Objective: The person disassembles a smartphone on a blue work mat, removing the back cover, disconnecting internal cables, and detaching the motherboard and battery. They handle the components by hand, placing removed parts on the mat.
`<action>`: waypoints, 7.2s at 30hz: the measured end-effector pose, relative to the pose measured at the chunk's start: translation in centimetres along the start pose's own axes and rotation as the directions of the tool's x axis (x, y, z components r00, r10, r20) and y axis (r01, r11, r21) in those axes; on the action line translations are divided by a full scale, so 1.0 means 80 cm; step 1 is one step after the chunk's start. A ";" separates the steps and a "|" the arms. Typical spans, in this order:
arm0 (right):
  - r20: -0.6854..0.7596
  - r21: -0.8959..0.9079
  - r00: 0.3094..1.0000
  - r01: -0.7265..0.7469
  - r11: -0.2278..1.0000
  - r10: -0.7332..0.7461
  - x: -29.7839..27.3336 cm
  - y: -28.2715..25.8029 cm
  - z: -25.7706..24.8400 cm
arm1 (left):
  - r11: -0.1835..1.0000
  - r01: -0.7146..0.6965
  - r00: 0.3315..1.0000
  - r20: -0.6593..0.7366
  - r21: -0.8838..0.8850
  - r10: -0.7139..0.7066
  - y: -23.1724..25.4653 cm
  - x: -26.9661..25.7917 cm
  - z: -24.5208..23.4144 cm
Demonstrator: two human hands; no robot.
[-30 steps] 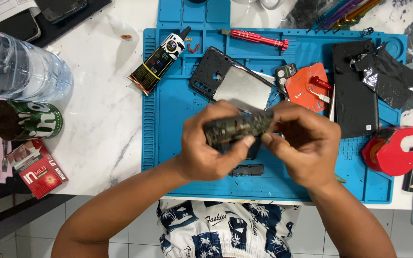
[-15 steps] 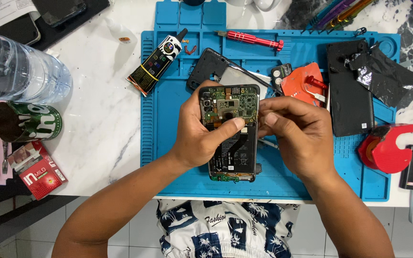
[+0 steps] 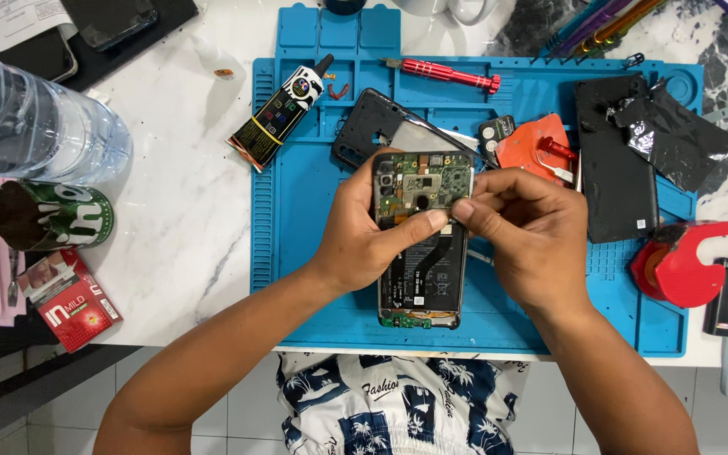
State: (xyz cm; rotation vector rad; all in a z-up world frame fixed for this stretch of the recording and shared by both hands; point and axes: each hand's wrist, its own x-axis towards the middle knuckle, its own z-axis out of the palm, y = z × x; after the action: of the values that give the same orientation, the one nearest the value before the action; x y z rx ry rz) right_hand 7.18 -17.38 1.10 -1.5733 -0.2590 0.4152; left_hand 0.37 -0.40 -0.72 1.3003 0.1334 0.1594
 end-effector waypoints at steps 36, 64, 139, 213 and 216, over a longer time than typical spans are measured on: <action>0.043 -0.605 0.820 0.476 0.638 -0.571 0.008 -0.048 -0.061 | 0.715 0.394 0.919 0.251 -0.578 -0.303 -0.018 0.028 -0.021; 0.446 -0.875 0.861 0.477 0.083 -0.246 0.024 0.002 -0.006 | 0.463 0.253 0.963 0.265 -0.849 -0.041 0.003 0.043 -0.061; 0.337 -0.432 0.911 0.373 0.821 -0.237 -0.025 -0.034 0.018 | 0.376 0.306 0.937 0.346 -0.875 0.042 -0.031 0.045 -0.061; 0.495 -0.482 0.552 0.817 0.316 -0.672 -0.036 0.023 0.012 | 0.403 0.265 0.939 0.329 -0.876 0.097 -0.023 0.041 -0.058; 0.488 -0.489 0.538 0.821 0.295 -0.687 -0.037 0.022 0.015 | 0.385 0.271 0.940 0.329 -0.882 0.092 -0.023 0.042 -0.058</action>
State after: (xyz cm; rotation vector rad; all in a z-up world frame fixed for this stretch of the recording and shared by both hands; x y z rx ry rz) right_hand 3.87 -17.57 -0.38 -1.8848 -1.4193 -0.3840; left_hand 2.86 4.19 -3.73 0.1308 -0.1755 -0.0969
